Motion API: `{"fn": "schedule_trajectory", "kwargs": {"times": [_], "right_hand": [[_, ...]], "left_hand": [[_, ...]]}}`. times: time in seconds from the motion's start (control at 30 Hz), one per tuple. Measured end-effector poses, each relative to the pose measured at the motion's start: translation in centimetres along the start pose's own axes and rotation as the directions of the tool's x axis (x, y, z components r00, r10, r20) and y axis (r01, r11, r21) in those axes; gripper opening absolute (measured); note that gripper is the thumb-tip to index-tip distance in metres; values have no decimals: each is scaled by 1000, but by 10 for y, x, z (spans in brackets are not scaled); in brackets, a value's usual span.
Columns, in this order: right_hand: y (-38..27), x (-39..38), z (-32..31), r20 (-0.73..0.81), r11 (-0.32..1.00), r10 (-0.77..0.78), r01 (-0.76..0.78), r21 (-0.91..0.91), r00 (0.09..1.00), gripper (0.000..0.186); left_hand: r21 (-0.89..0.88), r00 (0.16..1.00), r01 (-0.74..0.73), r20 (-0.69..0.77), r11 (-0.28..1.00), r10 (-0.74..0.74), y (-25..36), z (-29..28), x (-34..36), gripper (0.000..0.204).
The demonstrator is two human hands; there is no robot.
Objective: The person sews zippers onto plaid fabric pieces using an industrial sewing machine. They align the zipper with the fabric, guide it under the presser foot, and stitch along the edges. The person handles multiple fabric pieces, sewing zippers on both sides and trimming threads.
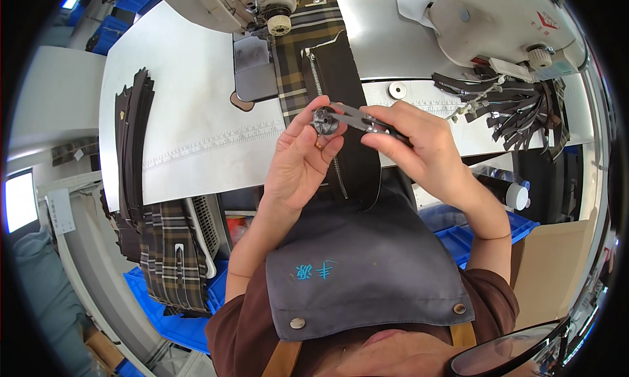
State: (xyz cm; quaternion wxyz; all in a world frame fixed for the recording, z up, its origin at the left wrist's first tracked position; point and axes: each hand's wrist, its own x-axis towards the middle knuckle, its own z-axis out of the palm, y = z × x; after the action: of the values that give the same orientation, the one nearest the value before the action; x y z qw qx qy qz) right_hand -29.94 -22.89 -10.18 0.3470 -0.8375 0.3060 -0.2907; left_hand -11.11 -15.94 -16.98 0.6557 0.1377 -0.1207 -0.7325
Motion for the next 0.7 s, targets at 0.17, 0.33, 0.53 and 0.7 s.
{"fn": "schedule_trajectory", "kwargs": {"times": [0.17,0.33,0.53,0.7], "right_hand": [[4,-1,-10,-71,987,133,-125,105,989,29],[43,3,-23,-305,874,-97,-66,-481,948,28],[91,0,-28,-210,587,-185,-64,-807,960,33],[9,-8,27,35,887,-398,394,-241,917,61]], "left_hand": [[-64,1000,25,21,998,-23,0,0,0,45],[-115,997,65,46,991,-60,0,-2,0,45],[-37,994,110,-4,993,-110,-1,0,-3,44],[73,964,237,-138,969,-226,-20,18,-17,41]]}}
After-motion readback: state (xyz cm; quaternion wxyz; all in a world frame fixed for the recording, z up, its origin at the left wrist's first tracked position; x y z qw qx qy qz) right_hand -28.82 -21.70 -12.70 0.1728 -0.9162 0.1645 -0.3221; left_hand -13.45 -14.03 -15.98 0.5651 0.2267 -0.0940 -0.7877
